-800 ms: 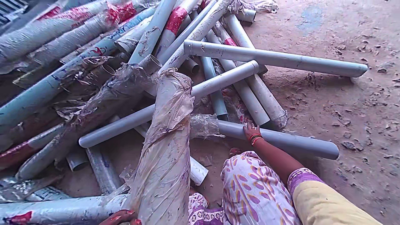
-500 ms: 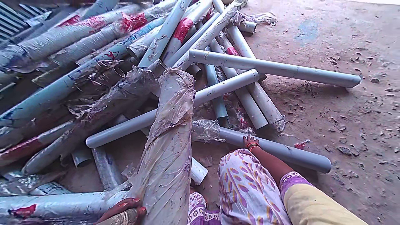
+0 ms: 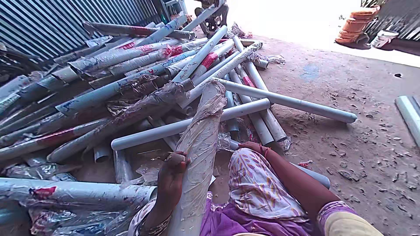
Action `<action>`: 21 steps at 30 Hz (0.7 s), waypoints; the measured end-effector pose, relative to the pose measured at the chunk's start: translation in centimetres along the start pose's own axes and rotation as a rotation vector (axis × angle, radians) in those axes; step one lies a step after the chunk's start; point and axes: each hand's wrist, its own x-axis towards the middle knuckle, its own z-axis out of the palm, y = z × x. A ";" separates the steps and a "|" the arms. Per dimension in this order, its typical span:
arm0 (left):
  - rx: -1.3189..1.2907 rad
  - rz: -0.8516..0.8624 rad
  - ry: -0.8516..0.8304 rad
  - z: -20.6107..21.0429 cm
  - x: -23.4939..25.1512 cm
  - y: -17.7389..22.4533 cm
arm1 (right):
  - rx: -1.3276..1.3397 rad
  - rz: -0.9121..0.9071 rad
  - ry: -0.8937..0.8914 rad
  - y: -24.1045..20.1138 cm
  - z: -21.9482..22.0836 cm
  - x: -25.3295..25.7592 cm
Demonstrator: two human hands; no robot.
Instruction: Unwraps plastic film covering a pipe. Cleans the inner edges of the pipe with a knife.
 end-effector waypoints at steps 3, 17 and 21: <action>0.163 0.061 -0.029 0.1 -0.8 0.9 | 0.125 -0.056 0.120 -0.4 0.9 -2.9; 0.397 0.245 -0.038 -1.2 -3.6 5.2 | 0.238 -0.554 0.298 -2.5 1.6 -14.7; 0.373 0.250 -0.001 -2.1 -3.9 6.0 | 0.257 -0.646 0.397 -3.2 2.6 -14.2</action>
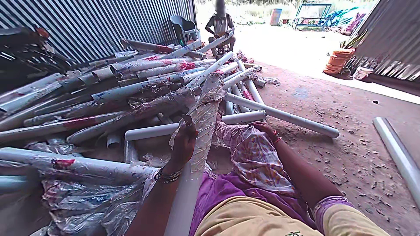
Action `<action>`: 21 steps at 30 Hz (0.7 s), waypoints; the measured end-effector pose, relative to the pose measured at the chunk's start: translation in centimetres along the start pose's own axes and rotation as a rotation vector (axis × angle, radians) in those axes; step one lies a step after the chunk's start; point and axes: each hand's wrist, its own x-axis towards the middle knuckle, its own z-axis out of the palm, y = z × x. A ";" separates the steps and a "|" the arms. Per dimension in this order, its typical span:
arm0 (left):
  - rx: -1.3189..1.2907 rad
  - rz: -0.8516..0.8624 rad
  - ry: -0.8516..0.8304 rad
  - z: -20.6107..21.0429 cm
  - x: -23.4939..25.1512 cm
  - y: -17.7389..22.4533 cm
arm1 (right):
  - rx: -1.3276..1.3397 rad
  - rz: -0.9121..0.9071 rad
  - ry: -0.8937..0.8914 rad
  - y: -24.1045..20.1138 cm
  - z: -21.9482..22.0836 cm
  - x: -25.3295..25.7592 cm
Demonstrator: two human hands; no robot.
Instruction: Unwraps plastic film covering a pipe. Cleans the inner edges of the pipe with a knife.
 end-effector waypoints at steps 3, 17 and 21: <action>0.003 0.011 0.009 -0.7 -0.3 -0.2 | -0.033 -0.032 -0.001 0.4 2.7 1.3; -0.031 0.033 0.022 -0.7 -0.1 -1.4 | -0.243 0.083 -0.004 -3.2 -1.8 -2.7; -0.051 -0.001 -0.005 0.3 0.3 -1.4 | -0.195 0.010 0.062 -4.0 -2.3 -4.0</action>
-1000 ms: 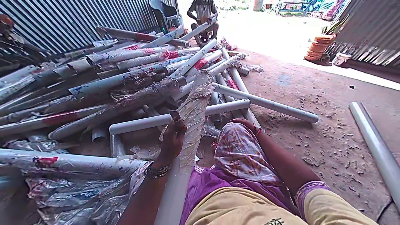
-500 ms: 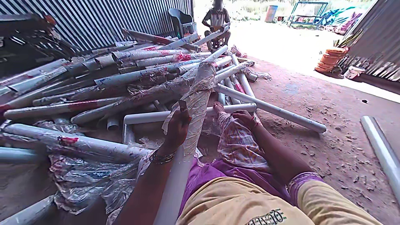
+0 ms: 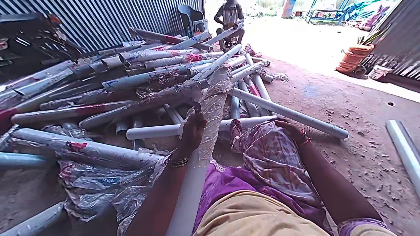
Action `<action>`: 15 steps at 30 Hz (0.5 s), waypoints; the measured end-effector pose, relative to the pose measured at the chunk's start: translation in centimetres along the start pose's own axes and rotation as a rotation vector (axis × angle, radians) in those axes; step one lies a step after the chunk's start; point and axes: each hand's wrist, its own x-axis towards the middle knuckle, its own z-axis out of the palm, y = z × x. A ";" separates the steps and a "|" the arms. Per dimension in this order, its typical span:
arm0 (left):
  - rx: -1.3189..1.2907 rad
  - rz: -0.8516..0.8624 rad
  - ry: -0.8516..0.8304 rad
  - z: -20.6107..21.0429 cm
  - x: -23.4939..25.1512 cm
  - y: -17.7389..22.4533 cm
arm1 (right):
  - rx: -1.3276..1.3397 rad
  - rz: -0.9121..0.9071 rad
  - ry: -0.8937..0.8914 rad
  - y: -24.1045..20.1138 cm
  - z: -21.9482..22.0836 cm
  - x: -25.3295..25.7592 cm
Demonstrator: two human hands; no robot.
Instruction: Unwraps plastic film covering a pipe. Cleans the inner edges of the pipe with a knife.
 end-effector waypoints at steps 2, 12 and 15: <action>-0.025 -0.011 -0.027 0.7 0.1 -0.2 | -0.006 -0.027 0.013 -0.6 -0.2 -0.6; -0.029 -0.039 -0.147 4.0 2.3 0.7 | -0.066 0.091 -0.023 -0.3 0.5 1.3; -0.096 -0.070 -0.179 5.3 2.5 -0.8 | -0.035 0.125 0.011 1.1 0.0 1.1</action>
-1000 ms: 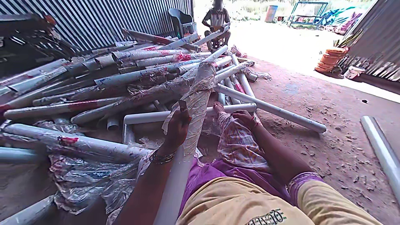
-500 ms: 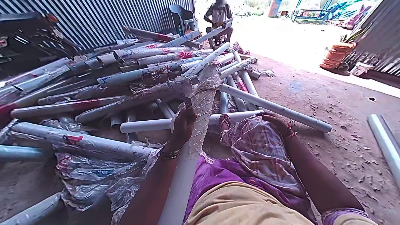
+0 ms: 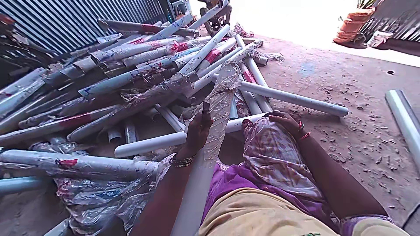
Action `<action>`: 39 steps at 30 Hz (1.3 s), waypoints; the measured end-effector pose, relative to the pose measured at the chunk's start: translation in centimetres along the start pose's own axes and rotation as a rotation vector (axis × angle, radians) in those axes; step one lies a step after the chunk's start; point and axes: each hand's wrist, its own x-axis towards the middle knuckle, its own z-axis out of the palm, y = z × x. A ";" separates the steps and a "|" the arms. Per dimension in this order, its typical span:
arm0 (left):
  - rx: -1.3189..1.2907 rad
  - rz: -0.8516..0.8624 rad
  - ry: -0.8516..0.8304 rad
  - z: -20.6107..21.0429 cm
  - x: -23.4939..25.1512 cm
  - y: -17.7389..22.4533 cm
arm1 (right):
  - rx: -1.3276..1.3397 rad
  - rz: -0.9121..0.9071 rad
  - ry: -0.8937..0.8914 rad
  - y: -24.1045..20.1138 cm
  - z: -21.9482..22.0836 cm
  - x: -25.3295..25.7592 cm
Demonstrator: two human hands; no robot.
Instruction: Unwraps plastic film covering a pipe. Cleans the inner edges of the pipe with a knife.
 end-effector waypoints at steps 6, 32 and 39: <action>-0.226 -0.145 -0.045 2.5 2.2 -0.9 | -0.164 0.051 0.034 1.5 0.3 0.7; -0.230 0.103 0.099 3.3 1.0 7.5 | 0.583 -0.300 0.467 -6.1 6.9 1.3; 0.221 0.030 -0.234 1.0 3.4 7.9 | 0.538 -0.310 0.308 -7.4 7.5 2.1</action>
